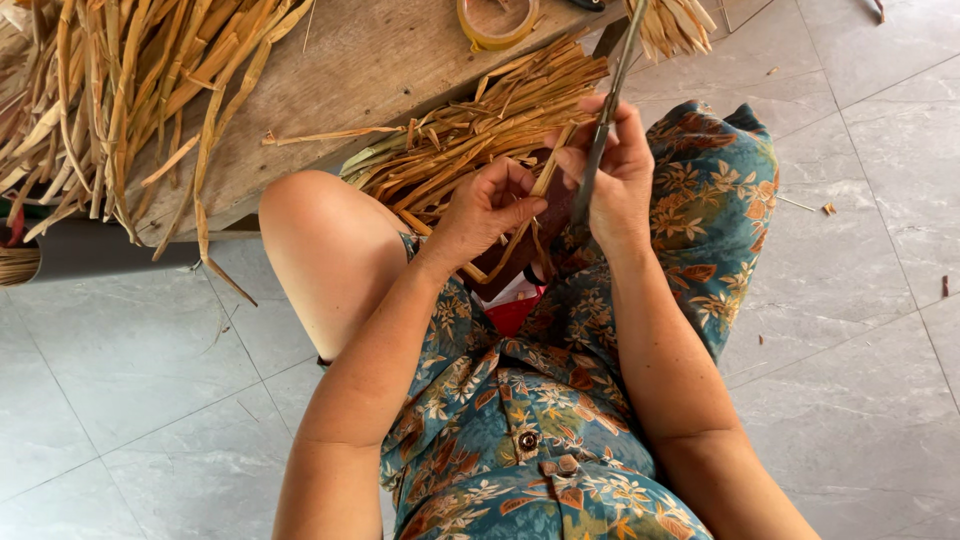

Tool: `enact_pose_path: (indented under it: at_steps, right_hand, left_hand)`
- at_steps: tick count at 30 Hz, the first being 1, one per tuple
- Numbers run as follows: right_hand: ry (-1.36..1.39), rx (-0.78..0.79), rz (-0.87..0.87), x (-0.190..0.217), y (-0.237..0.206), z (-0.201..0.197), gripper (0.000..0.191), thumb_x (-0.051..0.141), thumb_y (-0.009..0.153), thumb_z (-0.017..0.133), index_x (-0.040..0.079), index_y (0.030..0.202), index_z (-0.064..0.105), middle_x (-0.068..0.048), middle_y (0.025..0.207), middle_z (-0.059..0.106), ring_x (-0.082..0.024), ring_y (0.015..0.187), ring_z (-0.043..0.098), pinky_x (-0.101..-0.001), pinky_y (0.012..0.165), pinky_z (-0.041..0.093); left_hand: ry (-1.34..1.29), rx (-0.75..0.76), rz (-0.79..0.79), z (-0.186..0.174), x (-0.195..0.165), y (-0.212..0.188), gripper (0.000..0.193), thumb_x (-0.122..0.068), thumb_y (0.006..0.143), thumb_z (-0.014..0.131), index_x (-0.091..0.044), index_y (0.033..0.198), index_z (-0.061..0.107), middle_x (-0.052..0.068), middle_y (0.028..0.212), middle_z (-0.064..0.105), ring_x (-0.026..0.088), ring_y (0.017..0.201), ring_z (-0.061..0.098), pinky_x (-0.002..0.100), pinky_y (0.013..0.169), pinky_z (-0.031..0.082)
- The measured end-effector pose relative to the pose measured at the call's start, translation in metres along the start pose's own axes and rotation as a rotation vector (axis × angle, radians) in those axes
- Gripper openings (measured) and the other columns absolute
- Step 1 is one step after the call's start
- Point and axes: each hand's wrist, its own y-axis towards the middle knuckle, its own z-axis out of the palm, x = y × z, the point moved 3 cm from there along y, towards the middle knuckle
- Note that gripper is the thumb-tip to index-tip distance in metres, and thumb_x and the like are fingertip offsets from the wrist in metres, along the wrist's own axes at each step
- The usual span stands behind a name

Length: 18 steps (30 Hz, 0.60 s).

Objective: The person sits on the floor and uses shears to cut dried palm leaves into smaller pieces. The person repeatedly picks up a leaf, cuts it into segments, and drops the pieces onto a growing pile on the floor.

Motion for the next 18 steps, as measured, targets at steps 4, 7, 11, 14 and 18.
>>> enact_pose_path:
  at_steps: [4, 7, 11, 14, 18]
  right_hand:
    - [-0.052, 0.056, -0.010, -0.002, 0.000, -0.003, 0.044, -0.006, 0.097, 0.080, 0.009, 0.132, 0.058, -0.003, 0.096, 0.068, -0.008, 0.077, 0.062, -0.0212, 0.067, 0.046]
    - [-0.094, 0.109, -0.019, -0.005, -0.004, 0.001, 0.040, -0.003, 0.099, 0.079, 0.008, 0.131, 0.057, -0.004, 0.099, 0.069, -0.009, 0.087, 0.065, -0.0206, 0.073, 0.048]
    - [-0.263, 0.066, -0.072, -0.004, -0.007, 0.003, 0.050, 0.015, 0.097, 0.085, 0.008, 0.136, 0.055, -0.001, 0.101, 0.064, -0.009, 0.095, 0.063, -0.0224, 0.083, 0.051]
    - [-0.541, 0.035, 0.013, -0.007, -0.008, 0.005, 0.063, 0.037, 0.087, 0.085, 0.009, 0.136, 0.057, 0.001, 0.096, 0.062, -0.011, 0.088, 0.062, -0.0260, 0.078, 0.053]
    - [-0.745, 0.064, 0.216, -0.015, -0.017, 0.015, 0.077, 0.049, 0.077, 0.087, 0.008, 0.135, 0.058, -0.003, 0.086, 0.054, -0.015, 0.079, 0.055, -0.0314, 0.071, 0.046]
  left_hand:
    - [-0.021, -0.034, -0.058, 0.000, -0.005, -0.001, 0.019, -0.019, 0.100, 0.073, -0.010, 0.114, 0.065, -0.006, 0.089, 0.065, 0.002, 0.075, 0.058, 0.019, 0.065, 0.051]
    - [-0.019, -0.062, -0.028, 0.003, -0.014, 0.001, 0.020, -0.022, 0.100, 0.070, -0.009, 0.115, 0.069, -0.005, 0.088, 0.069, 0.002, 0.072, 0.059, 0.019, 0.063, 0.050]
    - [-0.040, -0.185, 0.052, 0.000, -0.024, 0.002, 0.017, -0.022, 0.100, 0.073, -0.009, 0.111, 0.068, -0.005, 0.086, 0.067, 0.003, 0.071, 0.059, 0.019, 0.061, 0.049]
    - [-0.051, -0.312, 0.056, -0.009, -0.027, 0.002, 0.013, -0.020, 0.102, 0.073, -0.009, 0.107, 0.067, -0.004, 0.081, 0.065, 0.005, 0.066, 0.059, 0.020, 0.057, 0.050]
    - [-0.103, -0.346, 0.142, -0.016, -0.030, 0.002, 0.014, -0.019, 0.100, 0.073, -0.010, 0.108, 0.066, -0.003, 0.086, 0.067, 0.005, 0.069, 0.062, 0.021, 0.060, 0.054]
